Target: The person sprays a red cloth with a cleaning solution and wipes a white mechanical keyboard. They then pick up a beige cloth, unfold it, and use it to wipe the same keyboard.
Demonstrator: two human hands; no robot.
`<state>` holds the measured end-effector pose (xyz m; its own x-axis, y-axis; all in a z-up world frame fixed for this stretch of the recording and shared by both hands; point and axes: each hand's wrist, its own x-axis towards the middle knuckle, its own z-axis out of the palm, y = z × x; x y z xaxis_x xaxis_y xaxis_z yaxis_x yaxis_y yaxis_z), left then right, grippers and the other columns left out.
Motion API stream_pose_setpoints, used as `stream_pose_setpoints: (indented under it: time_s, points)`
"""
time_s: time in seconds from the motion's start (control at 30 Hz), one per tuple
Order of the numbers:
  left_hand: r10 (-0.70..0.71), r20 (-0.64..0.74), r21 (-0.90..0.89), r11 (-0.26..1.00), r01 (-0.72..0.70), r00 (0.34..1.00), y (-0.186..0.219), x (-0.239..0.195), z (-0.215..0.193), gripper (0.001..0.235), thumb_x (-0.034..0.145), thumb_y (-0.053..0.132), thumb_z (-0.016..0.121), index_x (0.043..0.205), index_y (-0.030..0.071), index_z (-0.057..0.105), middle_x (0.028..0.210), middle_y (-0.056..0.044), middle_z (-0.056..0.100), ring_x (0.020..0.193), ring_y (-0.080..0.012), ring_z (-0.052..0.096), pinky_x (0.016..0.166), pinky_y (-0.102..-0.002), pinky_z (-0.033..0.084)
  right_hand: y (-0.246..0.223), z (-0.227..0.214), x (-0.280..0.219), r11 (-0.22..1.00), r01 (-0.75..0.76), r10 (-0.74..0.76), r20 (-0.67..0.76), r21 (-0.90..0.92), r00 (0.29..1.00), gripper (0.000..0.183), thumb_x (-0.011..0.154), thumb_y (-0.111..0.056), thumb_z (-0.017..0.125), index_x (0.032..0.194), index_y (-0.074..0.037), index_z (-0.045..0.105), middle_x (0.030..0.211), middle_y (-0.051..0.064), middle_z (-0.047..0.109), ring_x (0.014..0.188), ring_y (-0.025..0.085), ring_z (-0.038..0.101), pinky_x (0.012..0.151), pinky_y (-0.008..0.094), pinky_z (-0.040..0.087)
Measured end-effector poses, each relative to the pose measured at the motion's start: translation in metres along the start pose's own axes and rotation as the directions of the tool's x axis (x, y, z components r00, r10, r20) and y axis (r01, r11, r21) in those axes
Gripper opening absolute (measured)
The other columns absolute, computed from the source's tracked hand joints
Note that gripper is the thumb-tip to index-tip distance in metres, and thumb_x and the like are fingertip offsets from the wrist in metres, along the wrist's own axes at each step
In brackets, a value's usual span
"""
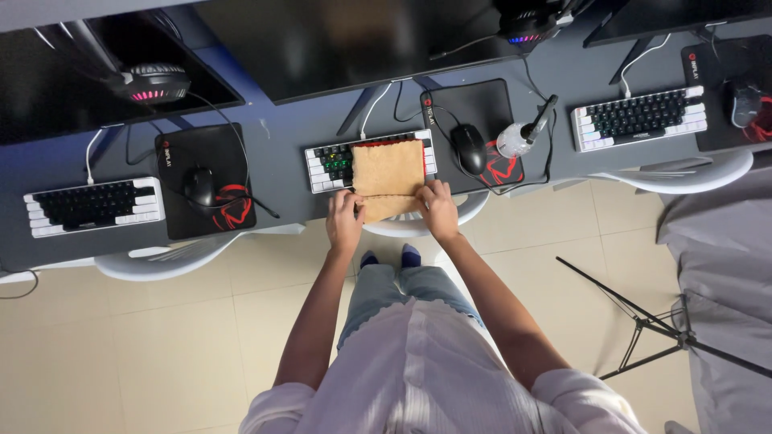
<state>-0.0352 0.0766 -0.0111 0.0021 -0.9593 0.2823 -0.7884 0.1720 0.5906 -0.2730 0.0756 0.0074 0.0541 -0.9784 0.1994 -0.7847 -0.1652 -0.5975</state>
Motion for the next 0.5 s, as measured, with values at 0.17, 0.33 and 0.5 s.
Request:
stream_pose_setpoints:
  time_s: [0.17, 0.33, 0.5]
  points:
    - [-0.020, -0.063, -0.037, 0.999, 0.018, 0.998, -0.002, 0.000, 0.008, 0.021, 0.082, 0.012, 0.080, 0.093, 0.013, 0.063, 0.109, -0.003, 0.063, 0.102, -0.0291, 0.063, 0.078, -0.043, 0.055, -0.003, -0.012, 0.001, 0.997, 0.058, -0.056, -0.031, 0.052, 0.998, 0.014, 0.081, -0.004, 0.075, 0.092, -0.008, 0.068, 0.110, 0.009, 0.060, 0.101, 0.032, 0.056, 0.085, 0.043, 0.051]
    - [-0.068, -0.086, -0.093, 0.994, 0.060, 0.994, 0.004, 0.001, 0.004, 0.015, 0.086, 0.012, 0.074, 0.092, 0.013, 0.061, 0.102, -0.003, 0.061, 0.099, -0.0280, 0.065, 0.075, -0.043, 0.056, 0.001, -0.013, 0.010, 0.994, 0.079, -0.077, -0.028, 0.075, 0.997, 0.018, 0.078, -0.001, 0.075, 0.092, -0.006, 0.067, 0.106, 0.011, 0.061, 0.097, 0.034, 0.055, 0.085, 0.043, 0.050]
    - [-0.153, -0.066, -0.099, 0.984, 0.146, 0.986, 0.005, 0.007, 0.007, 0.012, 0.088, 0.016, 0.073, 0.094, 0.013, 0.063, 0.104, -0.005, 0.062, 0.091, -0.0300, 0.068, 0.073, -0.044, 0.054, 0.009, -0.002, 0.021, 0.994, 0.037, -0.034, -0.037, 0.099, 0.999, 0.018, 0.080, -0.004, 0.078, 0.094, -0.006, 0.066, 0.101, 0.010, 0.063, 0.097, 0.034, 0.057, 0.085, 0.044, 0.050]
